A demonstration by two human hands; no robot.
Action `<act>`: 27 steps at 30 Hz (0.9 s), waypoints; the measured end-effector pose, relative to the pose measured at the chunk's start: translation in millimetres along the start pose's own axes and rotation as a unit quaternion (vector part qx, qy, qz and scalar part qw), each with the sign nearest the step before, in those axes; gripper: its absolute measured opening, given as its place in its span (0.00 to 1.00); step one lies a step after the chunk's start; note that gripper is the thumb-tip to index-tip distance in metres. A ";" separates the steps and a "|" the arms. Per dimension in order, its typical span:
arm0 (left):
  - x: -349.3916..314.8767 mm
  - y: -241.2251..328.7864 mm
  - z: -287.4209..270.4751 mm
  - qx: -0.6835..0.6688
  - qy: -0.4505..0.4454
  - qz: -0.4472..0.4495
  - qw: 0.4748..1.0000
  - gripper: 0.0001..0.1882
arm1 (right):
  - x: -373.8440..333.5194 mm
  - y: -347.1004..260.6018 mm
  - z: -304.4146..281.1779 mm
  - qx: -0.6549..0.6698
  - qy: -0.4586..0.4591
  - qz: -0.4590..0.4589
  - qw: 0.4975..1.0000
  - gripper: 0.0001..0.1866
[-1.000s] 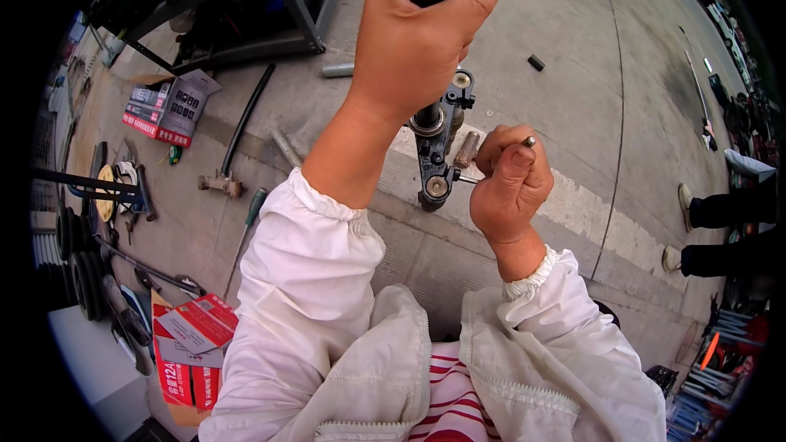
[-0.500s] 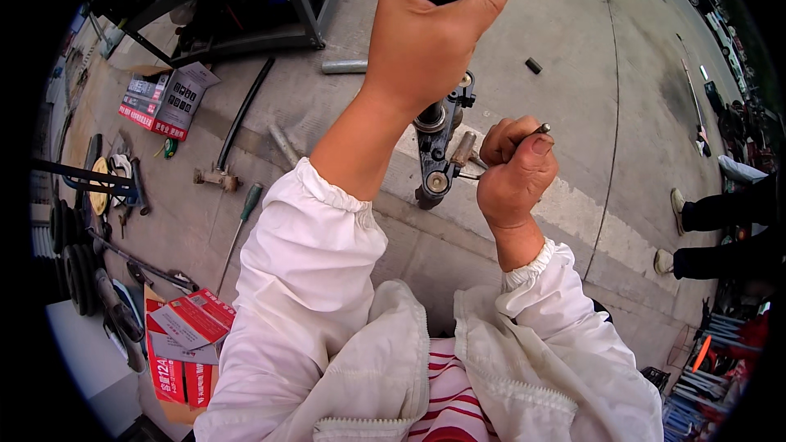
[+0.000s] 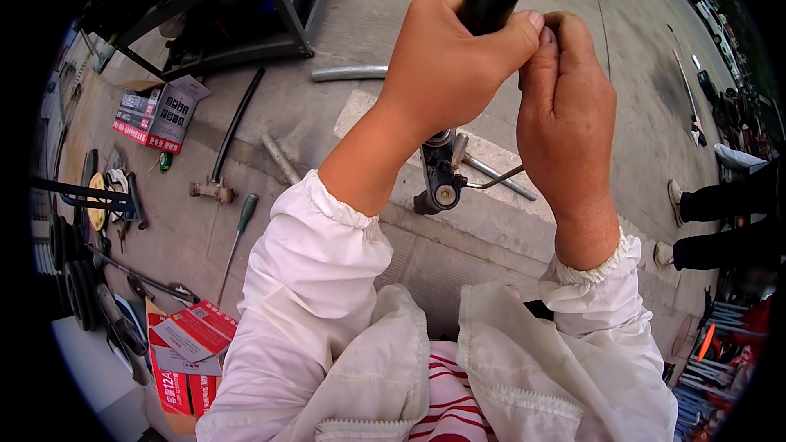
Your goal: The person sits on the ground and uses an Allen key to tighten bolts on a metal pole assembly. They repeatedly adjust the tool and reposition the pole to secure the joints.
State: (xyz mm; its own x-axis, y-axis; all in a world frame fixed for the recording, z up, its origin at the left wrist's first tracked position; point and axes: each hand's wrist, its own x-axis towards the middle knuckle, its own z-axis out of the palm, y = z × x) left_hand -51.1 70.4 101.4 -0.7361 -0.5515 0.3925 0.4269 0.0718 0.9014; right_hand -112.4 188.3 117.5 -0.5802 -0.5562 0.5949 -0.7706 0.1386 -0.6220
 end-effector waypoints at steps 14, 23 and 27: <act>10.7 -11.1 -9.0 0.005 -0.058 0.050 0.997 0.15 | 31.4 36.6 14.9 -0.072 -0.145 0.002 0.987 0.09; 1.9 -8.0 -11.8 0.021 -0.080 0.060 0.995 0.15 | 21.3 33.9 12.9 -0.073 -0.102 0.018 0.992 0.08; 7.7 -14.9 -12.0 0.017 -0.071 0.055 0.996 0.16 | 49.4 54.0 25.1 -0.132 -0.187 0.046 0.972 0.09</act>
State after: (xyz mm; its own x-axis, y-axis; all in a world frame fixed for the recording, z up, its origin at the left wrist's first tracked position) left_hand -56.8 55.1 88.8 -0.7535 -0.4152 0.5097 0.4931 0.1559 0.8559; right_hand -176.0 147.8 100.6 -0.5521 -0.7833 0.2857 -0.7892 0.3805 -0.4820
